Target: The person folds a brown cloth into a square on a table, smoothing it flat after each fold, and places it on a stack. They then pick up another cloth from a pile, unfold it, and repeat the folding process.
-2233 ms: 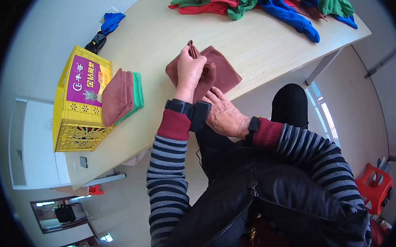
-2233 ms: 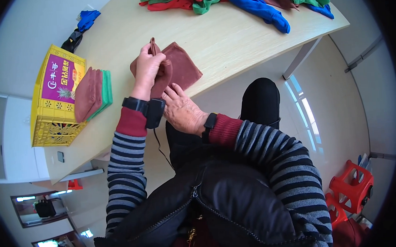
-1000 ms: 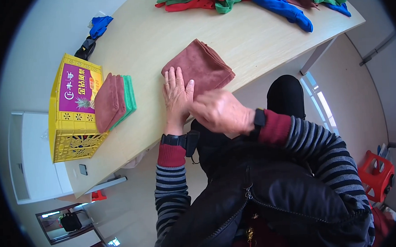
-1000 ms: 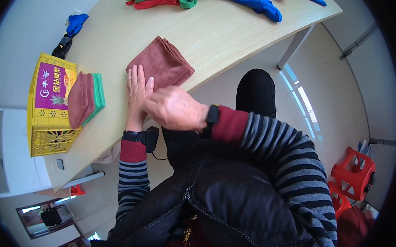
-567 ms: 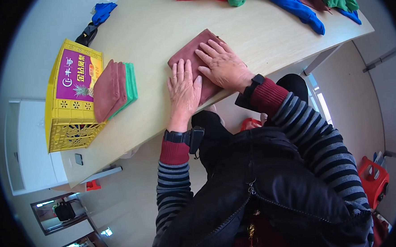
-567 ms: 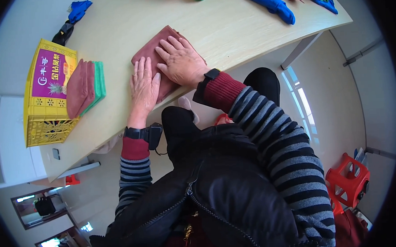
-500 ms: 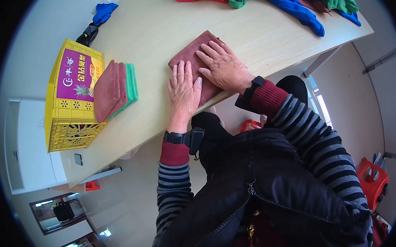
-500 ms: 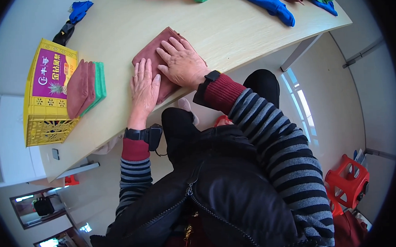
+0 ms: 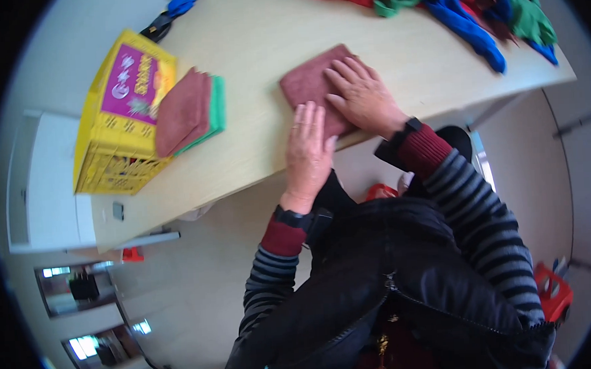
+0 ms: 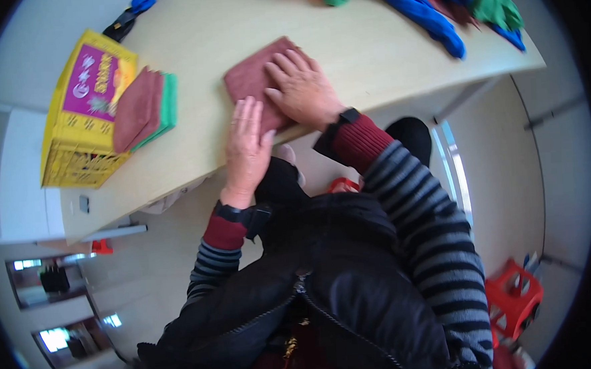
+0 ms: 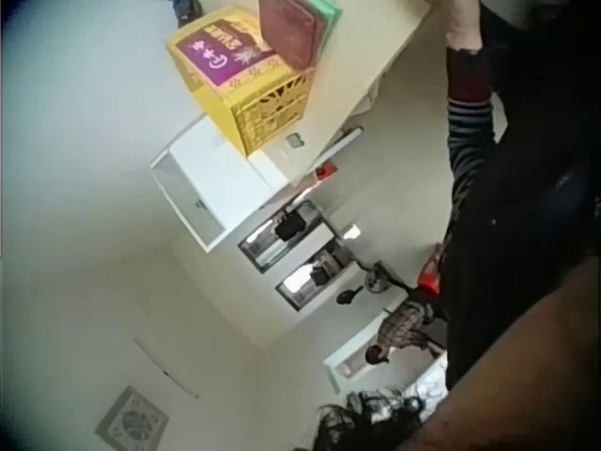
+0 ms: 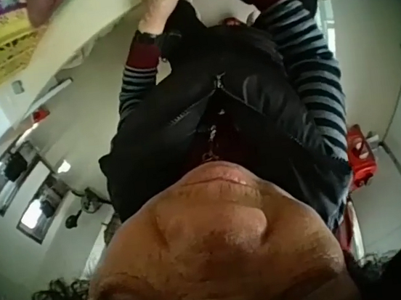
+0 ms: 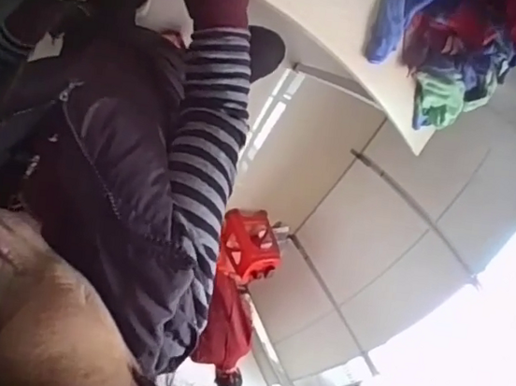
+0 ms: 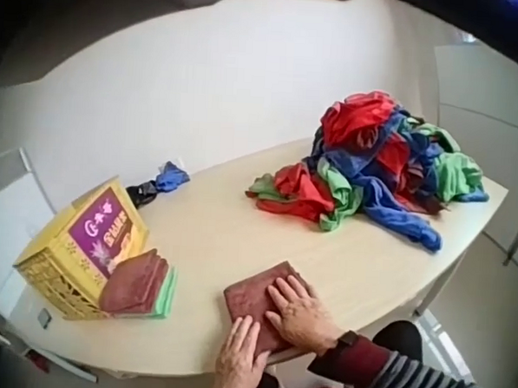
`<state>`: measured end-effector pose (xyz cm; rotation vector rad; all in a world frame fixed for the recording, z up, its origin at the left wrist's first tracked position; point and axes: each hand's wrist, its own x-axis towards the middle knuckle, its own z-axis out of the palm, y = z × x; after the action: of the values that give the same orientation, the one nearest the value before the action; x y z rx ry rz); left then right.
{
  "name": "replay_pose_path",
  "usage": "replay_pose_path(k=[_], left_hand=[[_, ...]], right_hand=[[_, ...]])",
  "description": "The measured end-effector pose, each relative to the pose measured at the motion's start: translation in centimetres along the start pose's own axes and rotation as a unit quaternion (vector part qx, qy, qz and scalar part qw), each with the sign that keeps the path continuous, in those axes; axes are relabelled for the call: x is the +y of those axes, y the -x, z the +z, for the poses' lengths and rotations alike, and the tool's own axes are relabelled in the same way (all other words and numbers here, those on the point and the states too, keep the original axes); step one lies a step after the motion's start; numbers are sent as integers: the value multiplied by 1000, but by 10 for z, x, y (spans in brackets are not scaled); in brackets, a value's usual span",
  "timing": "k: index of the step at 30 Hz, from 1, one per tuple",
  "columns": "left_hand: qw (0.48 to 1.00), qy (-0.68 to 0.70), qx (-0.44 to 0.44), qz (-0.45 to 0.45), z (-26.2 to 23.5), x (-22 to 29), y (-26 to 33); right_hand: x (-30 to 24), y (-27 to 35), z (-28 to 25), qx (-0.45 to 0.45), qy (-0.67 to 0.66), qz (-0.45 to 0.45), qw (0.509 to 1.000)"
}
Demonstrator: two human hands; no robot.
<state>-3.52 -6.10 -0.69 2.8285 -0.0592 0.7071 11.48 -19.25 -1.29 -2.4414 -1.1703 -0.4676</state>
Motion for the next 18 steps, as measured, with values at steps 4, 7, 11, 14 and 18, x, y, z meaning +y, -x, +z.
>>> replay_pose_path(k=[4, 7, 11, 14, 18], left_hand=[[995, -76, 32, 49, 3, 5, -4], [986, -136, 11, 94, 12, 18, -5], [979, -181, -45, 78, -11, 21, -6], [976, -186, -64, 89, -9, 22, -13], [975, -183, -102, 75, -5, 28, -17]], right_hand=[[4, 2, -3, 7, -10, -6, 1000], [12, 14, -10, -16, 4, 43, 999], [-4, 7, -4, 13, -14, 21, 1000], [-2, 5, -3, 8, 7, 35, 999], [8, 8, -7, -1, 9, 43, 999]])
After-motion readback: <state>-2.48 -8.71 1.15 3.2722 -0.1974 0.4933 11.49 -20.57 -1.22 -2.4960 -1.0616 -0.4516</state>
